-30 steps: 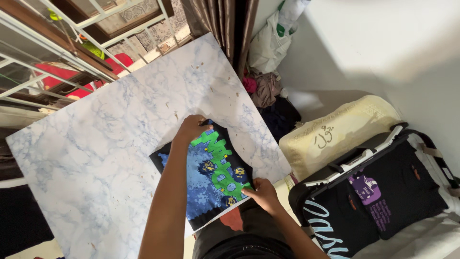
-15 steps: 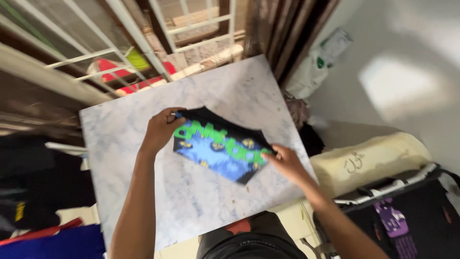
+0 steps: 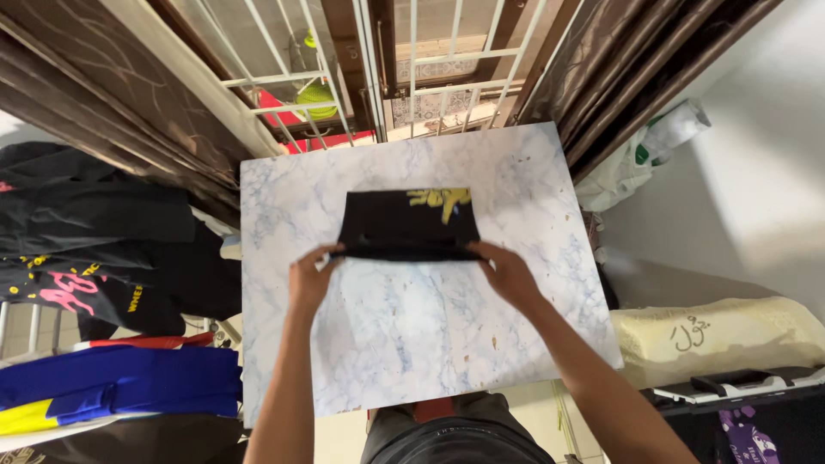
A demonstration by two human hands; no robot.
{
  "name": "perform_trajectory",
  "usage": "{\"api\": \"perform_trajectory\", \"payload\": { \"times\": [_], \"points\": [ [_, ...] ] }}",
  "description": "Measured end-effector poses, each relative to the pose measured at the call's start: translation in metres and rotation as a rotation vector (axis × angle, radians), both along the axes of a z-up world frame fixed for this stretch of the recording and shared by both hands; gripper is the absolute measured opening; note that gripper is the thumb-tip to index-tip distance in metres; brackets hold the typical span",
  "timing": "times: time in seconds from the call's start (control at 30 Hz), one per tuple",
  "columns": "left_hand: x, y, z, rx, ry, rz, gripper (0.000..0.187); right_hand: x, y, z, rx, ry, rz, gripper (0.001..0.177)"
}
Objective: The person picks up a black t-shirt from a rack and spreads it on a marble table. They fold the sides and sleeves inward and then fold the shirt to form a rectangle.
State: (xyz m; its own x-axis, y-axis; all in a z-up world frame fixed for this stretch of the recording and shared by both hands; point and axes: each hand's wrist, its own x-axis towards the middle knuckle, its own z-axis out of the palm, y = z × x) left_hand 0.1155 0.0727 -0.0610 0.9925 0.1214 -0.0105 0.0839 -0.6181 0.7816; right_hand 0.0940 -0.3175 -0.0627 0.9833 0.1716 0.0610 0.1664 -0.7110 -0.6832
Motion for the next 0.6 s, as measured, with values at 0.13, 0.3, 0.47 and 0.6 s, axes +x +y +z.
{"api": "perform_trajectory", "payload": {
  "times": [0.13,0.3,0.47,0.6],
  "points": [
    [-0.062,0.014,-0.025,-0.079,0.116,0.000,0.030,-0.043,0.009,-0.014,0.008,0.169,0.033,0.033],
    [-0.106,0.017,-0.011,-0.082,0.191,0.012,0.029,-0.075,0.011,-0.009,-0.024,0.108,0.088,0.034],
    [-0.130,0.030,-0.012,0.153,0.056,-0.389,0.029,-0.100,-0.002,-0.024,-0.156,0.316,0.330,0.031],
    [-0.142,0.039,-0.018,0.040,0.297,-0.296,0.030,-0.097,-0.009,-0.022,-0.053,0.516,0.205,0.033]
  ]
}}
